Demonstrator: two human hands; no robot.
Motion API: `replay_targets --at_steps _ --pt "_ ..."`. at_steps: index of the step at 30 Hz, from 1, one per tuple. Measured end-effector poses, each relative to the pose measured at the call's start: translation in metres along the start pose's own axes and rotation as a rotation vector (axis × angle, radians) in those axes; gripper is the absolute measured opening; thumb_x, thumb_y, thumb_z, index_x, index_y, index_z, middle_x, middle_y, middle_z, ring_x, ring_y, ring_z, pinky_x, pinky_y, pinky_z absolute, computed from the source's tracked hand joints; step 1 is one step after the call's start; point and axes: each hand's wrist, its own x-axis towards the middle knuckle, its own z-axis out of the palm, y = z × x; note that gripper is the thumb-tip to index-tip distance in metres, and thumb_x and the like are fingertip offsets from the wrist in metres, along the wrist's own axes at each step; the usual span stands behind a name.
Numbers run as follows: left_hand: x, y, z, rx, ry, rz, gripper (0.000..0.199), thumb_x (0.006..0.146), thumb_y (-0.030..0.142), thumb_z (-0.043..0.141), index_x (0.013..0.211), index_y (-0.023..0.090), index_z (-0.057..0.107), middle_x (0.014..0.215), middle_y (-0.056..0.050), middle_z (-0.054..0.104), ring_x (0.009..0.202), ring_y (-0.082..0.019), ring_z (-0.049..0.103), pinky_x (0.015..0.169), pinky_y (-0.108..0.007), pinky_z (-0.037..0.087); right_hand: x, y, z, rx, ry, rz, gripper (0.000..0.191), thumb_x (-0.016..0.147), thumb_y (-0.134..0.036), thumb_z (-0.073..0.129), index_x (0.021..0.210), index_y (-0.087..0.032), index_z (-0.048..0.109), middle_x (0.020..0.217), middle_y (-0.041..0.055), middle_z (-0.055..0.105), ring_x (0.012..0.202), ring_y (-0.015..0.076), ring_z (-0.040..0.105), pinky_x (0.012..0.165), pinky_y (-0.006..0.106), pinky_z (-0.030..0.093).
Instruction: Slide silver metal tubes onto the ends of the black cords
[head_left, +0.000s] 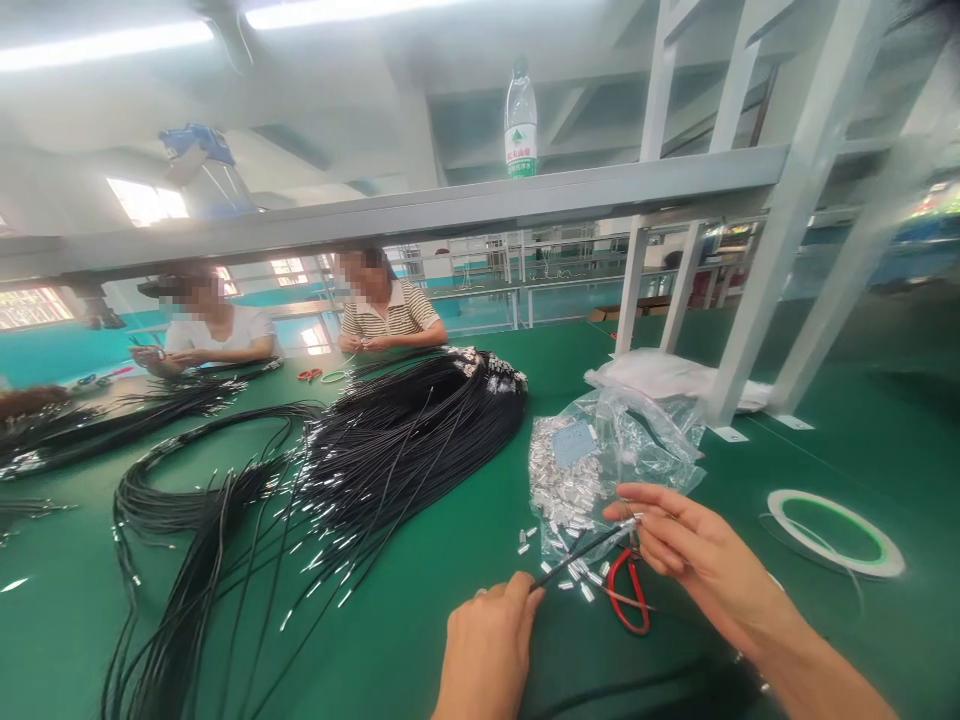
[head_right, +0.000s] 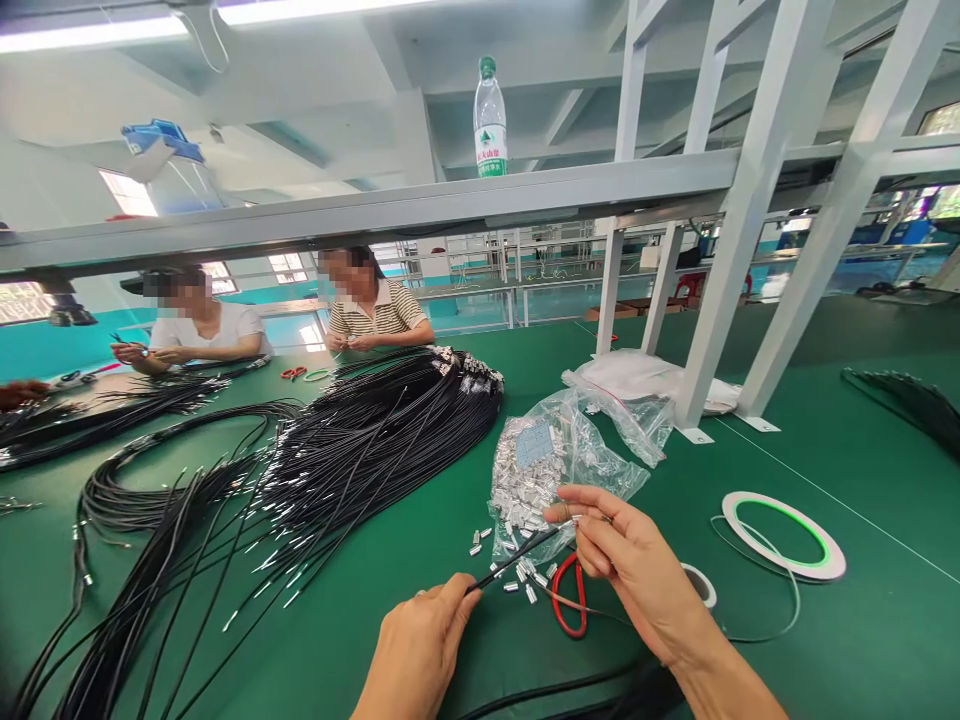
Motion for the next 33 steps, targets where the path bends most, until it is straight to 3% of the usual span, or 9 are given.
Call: replay_targets --at_steps 19,25,29,33 --pt "0.0 -0.001 0.001 0.0 0.003 -0.021 0.025 0.098 0.028 0.038 0.098 0.024 0.063 0.088 -0.002 0.073 0.082 -0.023 0.069 0.063 -0.027 0.044 -0.004 -0.007 -0.01 0.01 -0.083 0.089 0.046 0.073 -0.038 0.078 0.112 -0.018 0.066 0.101 0.0151 0.065 0.049 0.0041 0.023 0.051 0.026 0.03" --pt "0.001 -0.002 0.003 0.02 -0.009 -0.011 0.026 0.098 0.028 0.038 0.097 0.023 0.063 0.089 -0.003 0.073 0.084 -0.025 0.069 0.063 -0.028 0.044 -0.003 -0.001 -0.01 -0.127 -0.067 0.068 0.047 0.074 -0.042 0.076 0.114 -0.018 0.066 0.063 0.0053 0.059 0.057 0.013 0.04 0.061 0.03 0.038" --pt "0.002 -0.001 0.001 0.015 -0.029 -0.017 0.027 0.099 0.028 0.036 0.099 0.023 0.063 0.092 -0.003 0.073 0.086 -0.025 0.069 0.065 -0.029 0.046 0.0 0.0 -0.016 -0.134 0.007 0.007 0.052 0.072 -0.044 0.076 0.116 -0.019 0.064 0.077 0.0079 0.064 0.057 0.0119 0.038 0.063 0.033 0.038" --pt "0.001 0.0 -0.001 -0.002 -0.031 -0.021 0.027 0.099 0.027 0.037 0.099 0.023 0.063 0.092 -0.003 0.073 0.086 -0.025 0.069 0.066 -0.029 0.046 0.001 -0.002 -0.014 -0.19 0.03 0.022 0.056 0.07 -0.048 0.076 0.116 -0.018 0.064 0.075 0.0077 0.063 0.056 0.0124 0.035 0.062 0.033 0.036"
